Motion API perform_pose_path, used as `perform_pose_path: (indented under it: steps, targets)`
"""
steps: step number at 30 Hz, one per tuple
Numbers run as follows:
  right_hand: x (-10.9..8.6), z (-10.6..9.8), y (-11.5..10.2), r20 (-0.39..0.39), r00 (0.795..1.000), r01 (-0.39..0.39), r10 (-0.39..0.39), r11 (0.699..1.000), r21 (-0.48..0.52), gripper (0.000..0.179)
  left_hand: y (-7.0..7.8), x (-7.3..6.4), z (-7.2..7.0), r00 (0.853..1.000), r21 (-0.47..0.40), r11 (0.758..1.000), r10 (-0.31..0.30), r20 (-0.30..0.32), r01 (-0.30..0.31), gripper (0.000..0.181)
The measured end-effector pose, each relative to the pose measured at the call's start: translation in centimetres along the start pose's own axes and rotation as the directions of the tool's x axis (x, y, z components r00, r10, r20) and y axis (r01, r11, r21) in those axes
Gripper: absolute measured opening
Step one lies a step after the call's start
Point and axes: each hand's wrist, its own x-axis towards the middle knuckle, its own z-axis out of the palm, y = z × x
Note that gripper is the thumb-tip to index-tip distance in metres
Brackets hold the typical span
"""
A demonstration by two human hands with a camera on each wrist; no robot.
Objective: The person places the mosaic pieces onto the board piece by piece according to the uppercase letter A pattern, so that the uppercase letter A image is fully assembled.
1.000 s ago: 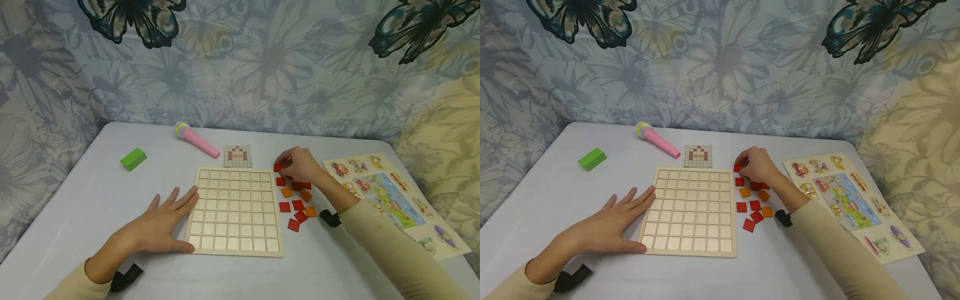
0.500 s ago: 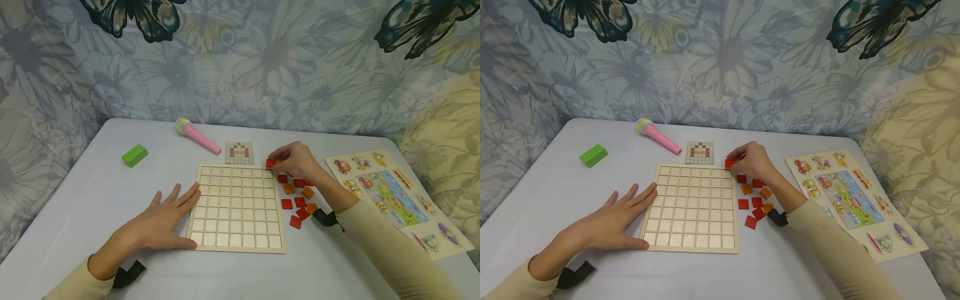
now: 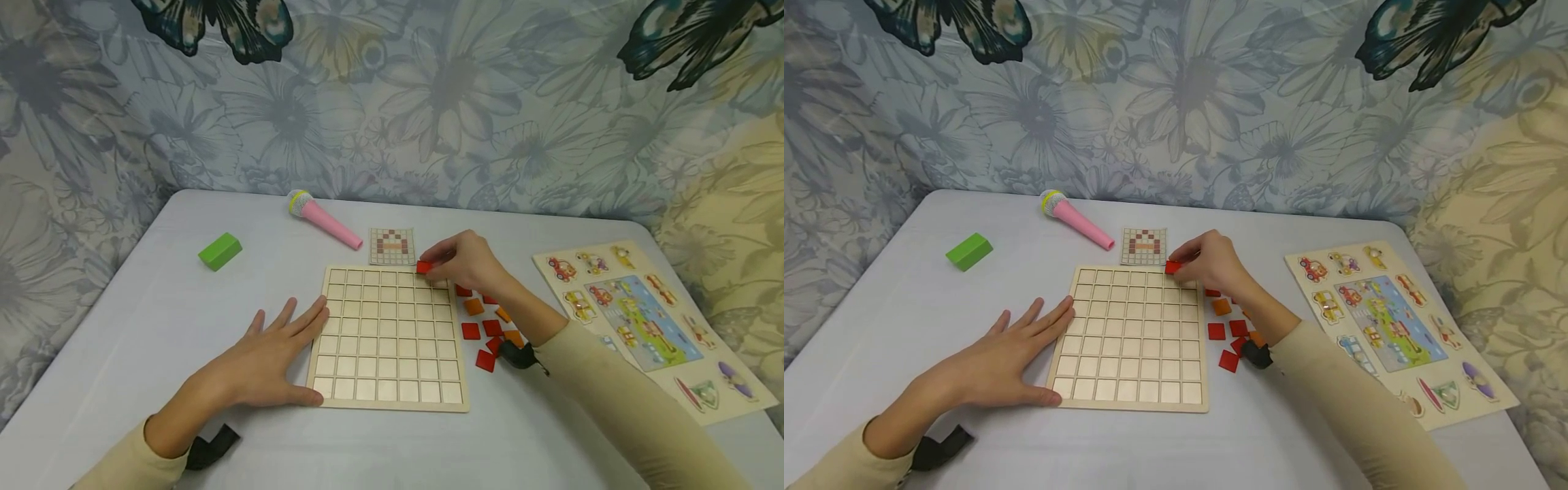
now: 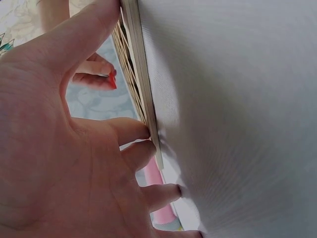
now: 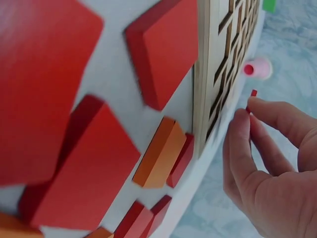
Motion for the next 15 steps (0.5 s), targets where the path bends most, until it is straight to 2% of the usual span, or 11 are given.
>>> perform_pose_path:
  steps: [9, 15]
  targets:
    - [0.6, 1.3, -1.2, 0.044, 0.998, 0.043, -0.044, 0.999, 0.020, 0.024, 0.0, -0.1, -0.1, 1.000, -0.006, 1.000, -0.004, 0.000, 0.004, 0.123]
    - [1.0, 2.3, -1.8, 0.080, 0.996, 0.038, -0.043, 0.997, 0.072, 0.023, 0.0, -0.1, 0.0, 1.000, -0.009, 1.000, -0.004, 0.004, 0.004, 0.123]
